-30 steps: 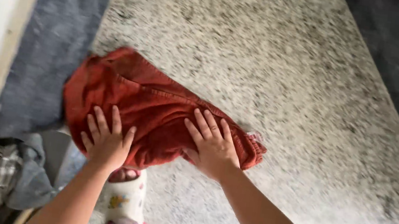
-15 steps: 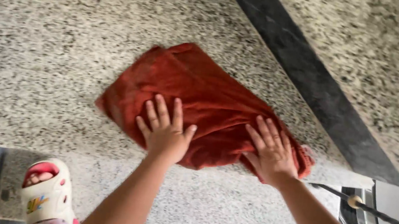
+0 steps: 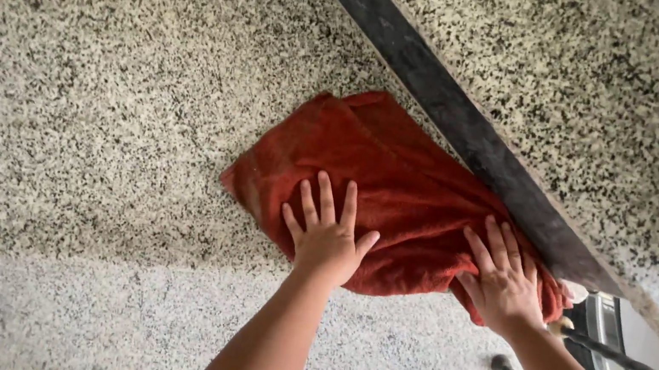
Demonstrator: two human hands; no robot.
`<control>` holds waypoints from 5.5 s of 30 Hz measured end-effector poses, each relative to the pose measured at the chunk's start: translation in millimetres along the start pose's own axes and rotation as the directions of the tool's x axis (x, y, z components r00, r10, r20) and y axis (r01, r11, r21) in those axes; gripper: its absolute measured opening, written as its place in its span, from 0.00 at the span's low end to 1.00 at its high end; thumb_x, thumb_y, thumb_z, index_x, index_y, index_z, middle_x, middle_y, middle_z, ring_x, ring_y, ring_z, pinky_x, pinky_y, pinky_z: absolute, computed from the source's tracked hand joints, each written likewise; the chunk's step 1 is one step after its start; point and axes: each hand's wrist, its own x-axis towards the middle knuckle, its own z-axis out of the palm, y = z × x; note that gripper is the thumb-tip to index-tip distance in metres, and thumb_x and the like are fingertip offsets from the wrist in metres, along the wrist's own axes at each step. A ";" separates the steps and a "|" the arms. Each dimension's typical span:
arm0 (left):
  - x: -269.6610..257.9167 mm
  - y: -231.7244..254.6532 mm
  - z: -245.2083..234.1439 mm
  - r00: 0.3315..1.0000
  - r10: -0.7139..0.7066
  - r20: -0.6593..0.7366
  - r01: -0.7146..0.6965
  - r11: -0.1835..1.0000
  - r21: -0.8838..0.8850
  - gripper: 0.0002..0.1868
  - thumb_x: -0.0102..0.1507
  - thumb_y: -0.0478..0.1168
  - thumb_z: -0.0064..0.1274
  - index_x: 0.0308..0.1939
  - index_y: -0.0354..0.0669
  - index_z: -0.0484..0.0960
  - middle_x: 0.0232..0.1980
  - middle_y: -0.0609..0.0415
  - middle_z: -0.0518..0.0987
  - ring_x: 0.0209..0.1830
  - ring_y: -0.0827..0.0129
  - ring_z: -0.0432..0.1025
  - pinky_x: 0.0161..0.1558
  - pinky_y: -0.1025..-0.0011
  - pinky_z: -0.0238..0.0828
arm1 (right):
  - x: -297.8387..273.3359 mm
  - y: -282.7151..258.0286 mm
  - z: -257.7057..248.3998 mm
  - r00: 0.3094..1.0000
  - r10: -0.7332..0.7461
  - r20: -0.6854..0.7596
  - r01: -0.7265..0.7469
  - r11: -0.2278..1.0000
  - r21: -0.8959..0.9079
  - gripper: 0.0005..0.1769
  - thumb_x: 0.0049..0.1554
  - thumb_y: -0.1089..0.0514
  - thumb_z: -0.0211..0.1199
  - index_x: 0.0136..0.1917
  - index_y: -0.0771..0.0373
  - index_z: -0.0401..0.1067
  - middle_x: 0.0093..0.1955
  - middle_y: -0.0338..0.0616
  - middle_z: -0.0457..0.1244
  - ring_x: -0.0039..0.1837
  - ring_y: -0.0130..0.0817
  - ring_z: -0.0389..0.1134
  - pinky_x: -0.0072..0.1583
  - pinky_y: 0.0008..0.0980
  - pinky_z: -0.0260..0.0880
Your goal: Cleaning and wiping a set of granite stairs using various cloths and moving footwear out of the way.
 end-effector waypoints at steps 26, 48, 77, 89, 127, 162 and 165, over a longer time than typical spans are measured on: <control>-13.6 -25.3 34.3 0.940 0.179 -0.290 -0.192 0.981 -0.016 0.61 0.50 0.81 0.53 0.81 0.73 0.44 0.84 0.40 0.29 0.82 0.38 0.21 0.71 0.28 0.18 | -1.5 -43.0 22.2 0.976 0.162 -0.144 -0.152 0.986 0.073 0.41 0.56 0.42 0.49 0.82 0.46 0.49 0.88 0.44 0.35 0.86 0.45 0.33 0.78 0.59 0.35; -121.7 -504.1 3.2 0.840 0.015 -0.543 0.112 0.973 0.201 0.46 0.59 0.67 0.54 0.78 0.79 0.49 0.85 0.59 0.37 0.83 0.53 0.34 0.74 0.35 0.30 | 99.5 -537.6 19.3 0.969 -0.241 0.048 0.241 0.970 -0.003 0.50 0.58 0.30 0.53 0.83 0.53 0.41 0.85 0.55 0.30 0.84 0.58 0.31 0.74 0.70 0.37; -128.0 -625.3 4.7 0.790 -0.117 -0.601 0.215 0.972 0.094 0.47 0.66 0.67 0.43 0.82 0.71 0.35 0.84 0.52 0.26 0.84 0.52 0.28 0.76 0.40 0.31 | 128.9 -654.0 13.0 0.931 -0.283 0.233 0.311 0.945 -0.097 0.64 0.53 0.29 0.65 0.85 0.44 0.27 0.86 0.51 0.19 0.86 0.54 0.22 0.78 0.68 0.30; -138.6 -604.8 16.1 0.805 -0.178 -0.565 0.212 0.977 -0.006 0.42 0.71 0.66 0.31 0.83 0.67 0.31 0.84 0.50 0.23 0.85 0.47 0.25 0.77 0.37 0.31 | 127.0 -644.0 12.1 0.929 -0.299 0.219 0.322 0.943 -0.077 0.61 0.54 0.26 0.61 0.85 0.40 0.27 0.87 0.46 0.19 0.86 0.50 0.20 0.79 0.66 0.26; -25.3 -72.7 339.1 0.935 0.240 -0.260 -0.196 0.963 0.183 0.44 0.61 0.78 0.32 0.79 0.81 0.45 0.82 0.50 0.48 0.82 0.41 0.30 0.74 0.36 0.23 | -174.1 3.4 238.5 0.956 0.120 0.268 -0.093 0.989 -0.112 0.47 0.58 0.21 0.38 0.83 0.36 0.32 0.87 0.40 0.21 0.84 0.41 0.21 0.78 0.51 0.25; -22.9 -78.0 358.6 0.827 0.314 -0.466 -0.166 0.929 0.330 0.44 0.62 0.79 0.28 0.80 0.75 0.47 0.79 0.48 0.56 0.81 0.41 0.39 0.74 0.36 0.29 | -192.5 -46.8 237.4 0.981 0.194 0.003 -0.193 0.979 -0.065 0.42 0.62 0.27 0.37 0.84 0.41 0.38 0.87 0.42 0.30 0.85 0.42 0.29 0.78 0.54 0.30; -30.1 -82.8 366.6 0.785 0.338 -0.519 -0.198 0.931 0.307 0.43 0.62 0.78 0.32 0.78 0.75 0.50 0.79 0.47 0.56 0.80 0.40 0.40 0.73 0.35 0.30 | -199.8 -69.9 250.8 0.937 0.350 -0.016 -0.350 0.936 -0.041 0.40 0.66 0.34 0.41 0.85 0.47 0.39 0.86 0.52 0.32 0.85 0.49 0.32 0.78 0.56 0.34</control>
